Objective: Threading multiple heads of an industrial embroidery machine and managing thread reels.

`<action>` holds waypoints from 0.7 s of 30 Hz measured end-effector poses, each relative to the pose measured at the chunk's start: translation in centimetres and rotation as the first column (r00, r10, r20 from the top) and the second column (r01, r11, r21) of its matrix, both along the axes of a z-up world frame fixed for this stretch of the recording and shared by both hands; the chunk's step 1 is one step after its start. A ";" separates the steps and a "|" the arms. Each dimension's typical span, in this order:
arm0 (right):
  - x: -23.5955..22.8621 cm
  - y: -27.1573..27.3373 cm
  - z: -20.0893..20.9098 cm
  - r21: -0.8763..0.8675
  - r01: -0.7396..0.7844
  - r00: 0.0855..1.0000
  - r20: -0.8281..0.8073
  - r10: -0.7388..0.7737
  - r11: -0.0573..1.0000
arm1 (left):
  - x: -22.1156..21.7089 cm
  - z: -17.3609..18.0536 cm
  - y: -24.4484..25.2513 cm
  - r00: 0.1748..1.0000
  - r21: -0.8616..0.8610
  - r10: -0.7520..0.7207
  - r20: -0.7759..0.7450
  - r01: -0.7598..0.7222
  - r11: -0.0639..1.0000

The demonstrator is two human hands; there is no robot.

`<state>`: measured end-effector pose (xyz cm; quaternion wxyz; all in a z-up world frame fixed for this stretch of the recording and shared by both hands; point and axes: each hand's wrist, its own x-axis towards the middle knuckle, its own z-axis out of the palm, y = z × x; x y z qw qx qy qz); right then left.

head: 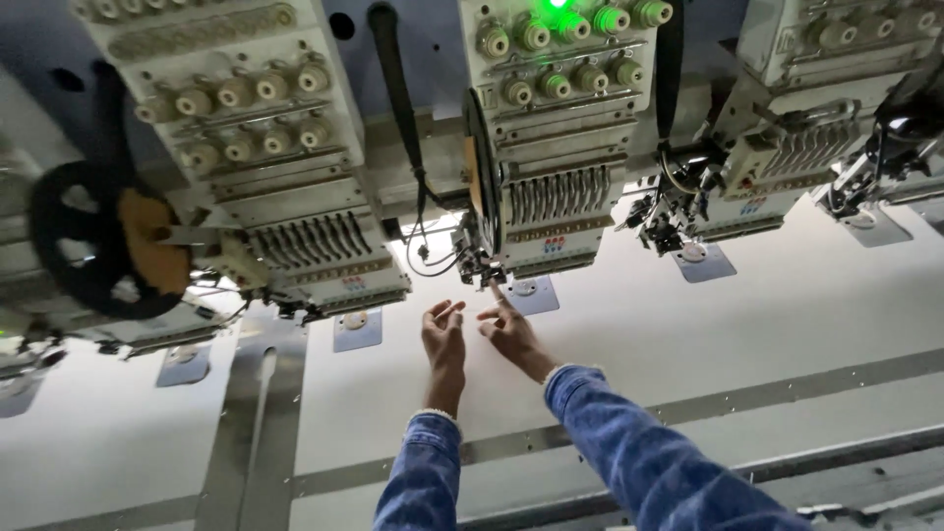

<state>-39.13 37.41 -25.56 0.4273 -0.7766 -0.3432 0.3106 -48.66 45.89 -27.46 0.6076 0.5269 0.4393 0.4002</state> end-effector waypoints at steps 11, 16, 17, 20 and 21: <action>-4.1 -9.7 15.7 0.313 0.094 0.931 0.309 -0.195 0.945 | -5.8 24.4 -6.4 0.997 0.696 0.065 -0.048 -0.013 0.717; -6.7 -10.5 24.5 0.581 0.019 0.908 0.331 -0.258 0.814 | -4.2 30.3 -6.0 0.989 0.863 -0.039 -0.141 0.142 0.485; -6.5 -9.7 24.7 0.629 -0.006 0.838 0.428 -0.340 0.778 | -4.0 30.5 -5.8 0.978 0.881 0.025 -0.209 0.177 0.439; -6.4 -9.0 26.1 0.693 -0.050 0.729 0.518 -0.448 0.719 | -3.5 30.2 -5.2 0.953 0.917 0.135 -0.270 0.211 0.337; -6.7 -8.9 26.4 0.705 -0.065 0.720 0.523 -0.456 0.706 | -3.7 29.7 -4.9 0.942 0.930 0.188 -0.278 0.215 0.297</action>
